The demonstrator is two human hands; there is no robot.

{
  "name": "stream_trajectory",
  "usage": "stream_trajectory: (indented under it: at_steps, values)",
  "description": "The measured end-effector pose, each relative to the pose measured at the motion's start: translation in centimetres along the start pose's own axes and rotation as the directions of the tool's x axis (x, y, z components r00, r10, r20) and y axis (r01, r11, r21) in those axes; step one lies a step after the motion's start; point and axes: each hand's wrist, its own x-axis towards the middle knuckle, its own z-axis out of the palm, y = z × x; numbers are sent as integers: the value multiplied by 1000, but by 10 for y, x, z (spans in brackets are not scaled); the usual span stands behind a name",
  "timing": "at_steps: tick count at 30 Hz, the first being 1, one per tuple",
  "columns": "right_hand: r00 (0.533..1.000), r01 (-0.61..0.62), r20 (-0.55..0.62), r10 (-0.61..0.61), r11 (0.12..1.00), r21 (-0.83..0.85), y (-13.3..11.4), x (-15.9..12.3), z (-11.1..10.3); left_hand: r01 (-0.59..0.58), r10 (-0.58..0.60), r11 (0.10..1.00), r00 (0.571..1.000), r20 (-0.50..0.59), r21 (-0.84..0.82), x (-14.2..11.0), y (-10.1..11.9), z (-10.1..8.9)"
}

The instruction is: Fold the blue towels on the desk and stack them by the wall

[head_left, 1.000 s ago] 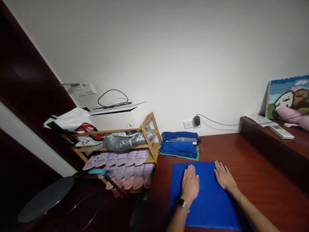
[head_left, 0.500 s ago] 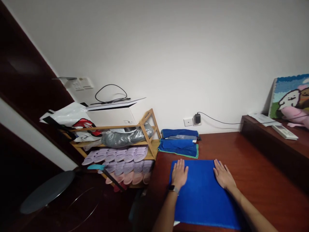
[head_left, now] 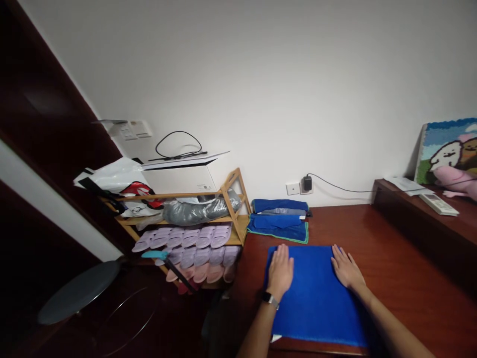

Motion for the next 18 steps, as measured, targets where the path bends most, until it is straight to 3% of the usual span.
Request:
stream_trajectory:
  at_steps: [3, 5, 7, 10, 13, 15, 18]
  values:
    - [1000, 5, -3, -5, 1000, -6, 1, -1, 0, -167, 182, 973, 980, 83, -159, -8, 43, 4]
    - [1000, 6, 4, -6, 1000, -10, 2, -1, -1, -148, 173, 972, 976, 132, -183, -15, 46, 7]
    - [1000, 8, 15, -8, 1000, -16, 2, -1, -1, -73, 94, 989, 982, 161, -132, -23, 27, 7]
    - [1000, 7, 23, -7, 1000, -30, 1, -1, -1, 52, -52, 999, 985, 167, 1, -37, -25, 2]
    - [1000, 8, 8, -8, 1000, -21, 2, -1, 1, 105, -116, 990, 984, 135, 90, -50, -66, -1]
    - [1000, 8, 5, -8, 1000, -12, 2, -1, 1, 100, -113, 989, 986, 120, 111, -56, -77, 0]
    - [1000, -3, 23, 3, 1000, -15, 0, -2, -6, 110, -119, 991, 986, 117, 78, -58, -76, 1]
